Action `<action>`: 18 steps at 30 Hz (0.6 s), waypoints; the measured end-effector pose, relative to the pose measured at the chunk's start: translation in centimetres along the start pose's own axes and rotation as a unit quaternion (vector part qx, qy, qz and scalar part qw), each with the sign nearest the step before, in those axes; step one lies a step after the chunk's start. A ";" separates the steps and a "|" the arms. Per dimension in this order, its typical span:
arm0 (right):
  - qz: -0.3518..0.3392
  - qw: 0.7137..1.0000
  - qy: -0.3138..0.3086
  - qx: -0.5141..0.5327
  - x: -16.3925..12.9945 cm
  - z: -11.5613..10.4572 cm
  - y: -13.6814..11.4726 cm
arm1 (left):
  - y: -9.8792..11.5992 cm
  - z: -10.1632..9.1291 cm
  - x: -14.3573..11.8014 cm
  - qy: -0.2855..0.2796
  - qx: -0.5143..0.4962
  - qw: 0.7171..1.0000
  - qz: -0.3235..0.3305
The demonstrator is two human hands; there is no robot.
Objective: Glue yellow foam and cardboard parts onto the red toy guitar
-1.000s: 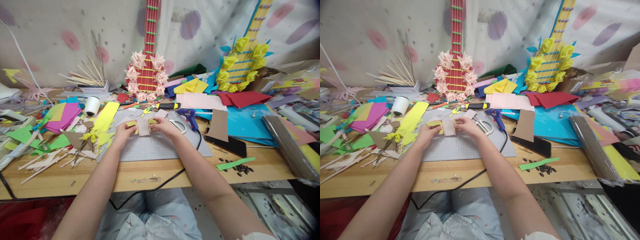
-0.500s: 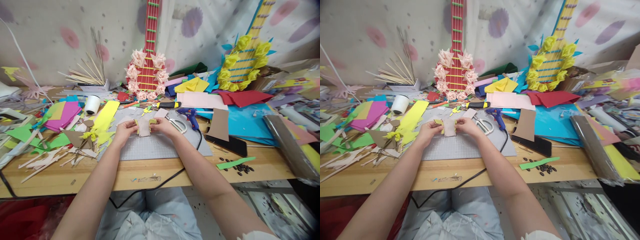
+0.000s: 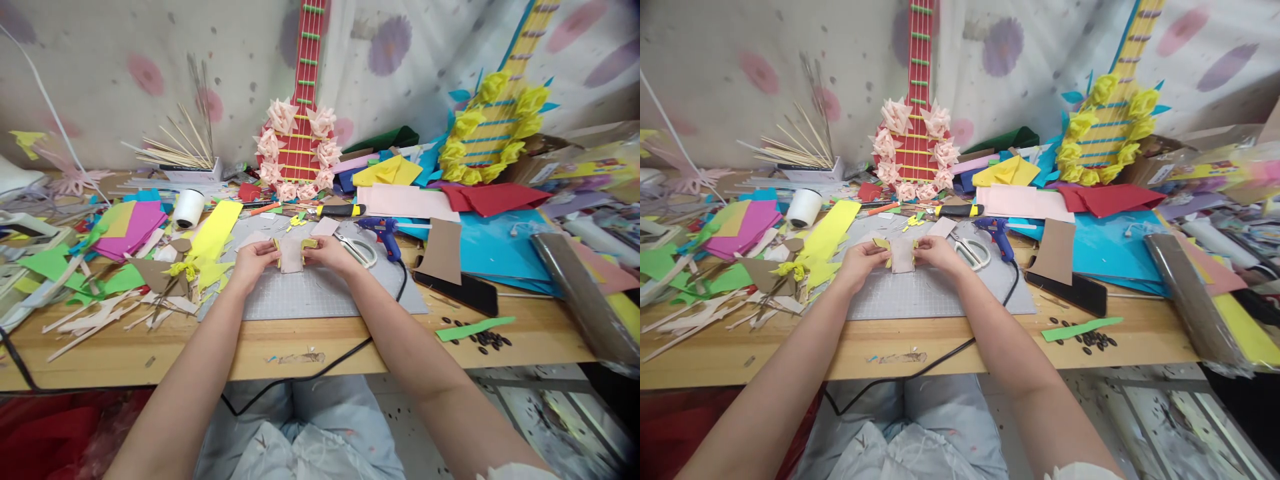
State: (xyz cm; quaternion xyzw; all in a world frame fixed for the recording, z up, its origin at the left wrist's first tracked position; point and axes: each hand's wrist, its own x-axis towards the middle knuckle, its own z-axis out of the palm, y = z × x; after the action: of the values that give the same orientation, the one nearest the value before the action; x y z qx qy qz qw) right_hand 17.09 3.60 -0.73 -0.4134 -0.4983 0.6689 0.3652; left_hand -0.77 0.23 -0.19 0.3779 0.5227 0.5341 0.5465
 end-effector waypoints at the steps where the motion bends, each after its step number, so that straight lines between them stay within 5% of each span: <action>1: 0.000 1.000 -0.001 0.001 0.0 0.0 0.0 | 0.0 0.0 0.0 0.001 -0.001 1.000 0.000; 18: 0.005 1.000 -0.005 -0.006 -0.3 0.2 -0.4 | -0.4 -0.2 0.3 0.000 0.021 1.000 0.007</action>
State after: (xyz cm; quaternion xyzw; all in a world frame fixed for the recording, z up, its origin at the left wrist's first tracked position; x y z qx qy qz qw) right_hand 17.08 3.35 -0.25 -0.4147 -0.5026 0.6694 0.3569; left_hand -0.95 0.46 -0.69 0.3930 0.5312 0.5268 0.5346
